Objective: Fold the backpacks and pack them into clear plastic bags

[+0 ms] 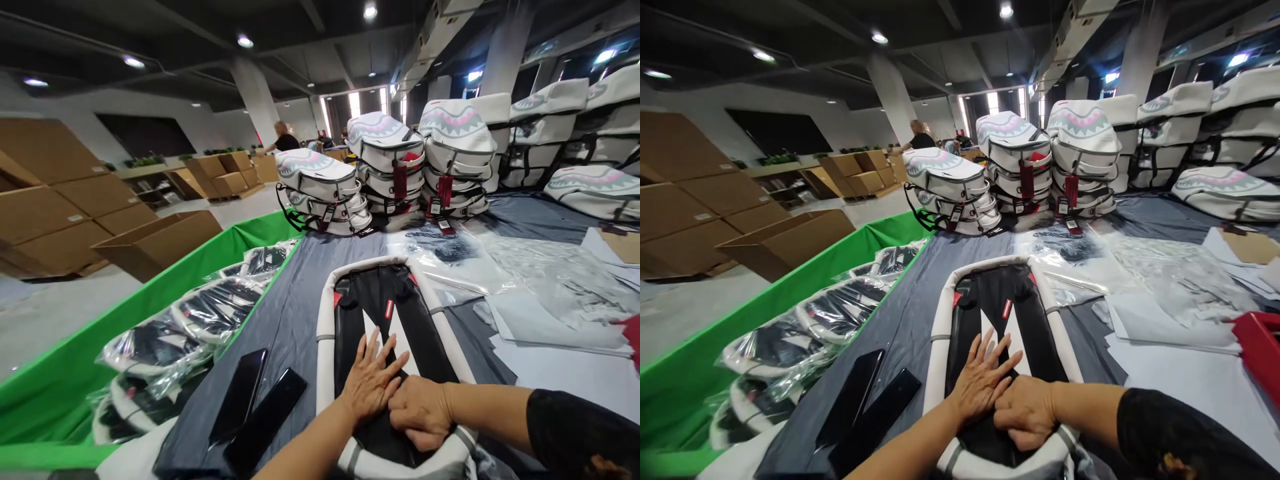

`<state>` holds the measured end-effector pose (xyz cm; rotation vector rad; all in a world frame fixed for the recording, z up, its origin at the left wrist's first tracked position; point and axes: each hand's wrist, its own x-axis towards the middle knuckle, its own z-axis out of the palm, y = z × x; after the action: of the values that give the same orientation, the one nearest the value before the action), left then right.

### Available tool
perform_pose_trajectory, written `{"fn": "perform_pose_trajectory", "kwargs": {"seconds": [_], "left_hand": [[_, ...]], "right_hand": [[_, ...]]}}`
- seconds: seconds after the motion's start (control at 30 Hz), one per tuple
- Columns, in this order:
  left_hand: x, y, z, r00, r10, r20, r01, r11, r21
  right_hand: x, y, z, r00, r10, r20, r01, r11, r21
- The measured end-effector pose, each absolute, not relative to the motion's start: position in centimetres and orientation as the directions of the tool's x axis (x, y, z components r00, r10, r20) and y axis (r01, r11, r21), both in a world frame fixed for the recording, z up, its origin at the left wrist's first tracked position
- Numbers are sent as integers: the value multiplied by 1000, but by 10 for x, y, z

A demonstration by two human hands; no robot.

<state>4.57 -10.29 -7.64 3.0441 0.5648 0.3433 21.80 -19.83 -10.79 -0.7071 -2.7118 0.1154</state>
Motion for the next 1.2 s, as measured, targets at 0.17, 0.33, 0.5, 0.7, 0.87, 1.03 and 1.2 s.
{"fn": "perform_pose_trajectory", "kwargs": {"seconds": [0.17,0.33,0.5,0.7,0.87,1.03,1.2], "left_hand": [[41,-133,-89,871,461,170,452,-887,95],[29,-177,-71,907,420,-3,415,-894,171],[72,-166,0,867,475,-148,496,-852,167],[117,-127,-29,763,614,202,587,-789,183],[106,-115,-81,764,607,221,563,-793,232],[107,-98,-115,746,493,447,512,-855,88],[104,-94,-123,744,488,455,526,-849,50]], "right_hand": [[203,-228,-97,-722,610,328,633,773,-44],[238,-225,-78,-355,837,416,916,400,-23],[278,-198,-44,-57,961,271,995,76,-59],[327,-155,-10,98,958,271,990,-65,-127],[433,-112,3,392,903,175,911,-355,-208],[499,-72,-28,595,803,20,783,-574,-240],[519,-39,-57,546,836,-53,766,-524,-373]]}}
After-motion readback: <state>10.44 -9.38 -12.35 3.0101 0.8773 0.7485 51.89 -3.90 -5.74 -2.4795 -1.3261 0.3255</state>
